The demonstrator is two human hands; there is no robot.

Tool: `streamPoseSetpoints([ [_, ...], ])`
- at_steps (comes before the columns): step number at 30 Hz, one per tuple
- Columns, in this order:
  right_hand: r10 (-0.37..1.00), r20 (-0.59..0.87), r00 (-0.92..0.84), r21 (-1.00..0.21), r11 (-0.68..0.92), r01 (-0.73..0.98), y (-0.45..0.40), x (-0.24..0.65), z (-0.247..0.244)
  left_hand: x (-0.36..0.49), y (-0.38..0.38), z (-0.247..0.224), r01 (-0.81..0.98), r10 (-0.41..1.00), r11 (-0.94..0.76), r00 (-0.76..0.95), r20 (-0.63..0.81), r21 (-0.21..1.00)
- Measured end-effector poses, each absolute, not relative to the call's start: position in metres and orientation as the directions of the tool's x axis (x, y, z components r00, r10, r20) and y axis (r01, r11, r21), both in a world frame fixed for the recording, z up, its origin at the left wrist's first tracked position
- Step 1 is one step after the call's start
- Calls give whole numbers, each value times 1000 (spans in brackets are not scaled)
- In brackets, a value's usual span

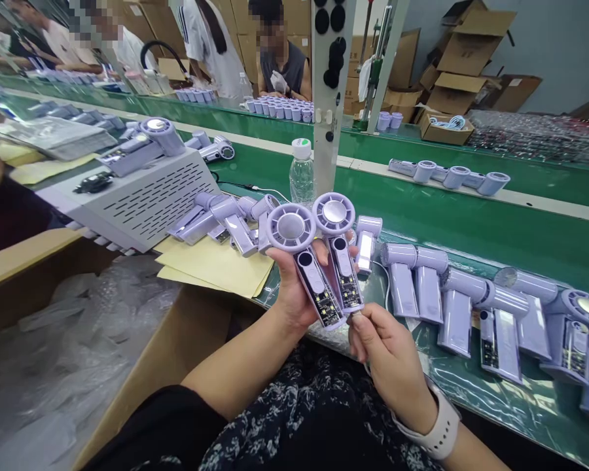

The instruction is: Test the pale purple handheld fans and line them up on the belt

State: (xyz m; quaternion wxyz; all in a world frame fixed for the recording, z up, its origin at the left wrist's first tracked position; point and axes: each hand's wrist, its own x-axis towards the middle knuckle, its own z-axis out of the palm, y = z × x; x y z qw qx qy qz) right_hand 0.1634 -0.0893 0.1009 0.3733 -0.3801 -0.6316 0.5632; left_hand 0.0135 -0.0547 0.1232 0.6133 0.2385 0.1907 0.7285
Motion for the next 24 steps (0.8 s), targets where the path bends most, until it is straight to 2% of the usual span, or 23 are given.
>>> streamPoseSetpoints([
  [3, 925, -92, -368, -987, -133, -86, -95, 157, 97, 18, -57, 116, -725, 973, -231, -186, 139, 649],
  [7, 927, -116, -357, -969, -185, -166, -98, 153, 93, 26, -59, 108, -703, 958, -281, -249, 145, 653],
  [10, 913, -38, -407, -998, -53, -26, -94, 159, 95, 26, -59, 105, -720, 960, -279, -229, 163, 635],
  [14, 871, 164, -464, -947, 271, 173, -77, 171, 94, 9, -57, 109, -716, 951, -295, -285, 121, 633],
  [16, 862, 264, -432, -832, 431, 350, -64, 172, 92, -6, -59, 114, -683, 926, -345, -358, 116, 644],
  [19, 813, 449, -370, -508, 573, 643, -44, 155, 91, -34, -70, 120, -618, 915, -383, -356, 190, 686],
  [21, 722, 545, -426, -332, 652, 682, -33, 132, 94, -51, -81, 120, -599, 934, -349, -288, 213, 721],
  [24, 624, 486, -611, -176, 755, 631, -21, 96, 97, -67, -99, 114, -594, 962, -265, -212, 170, 760],
])
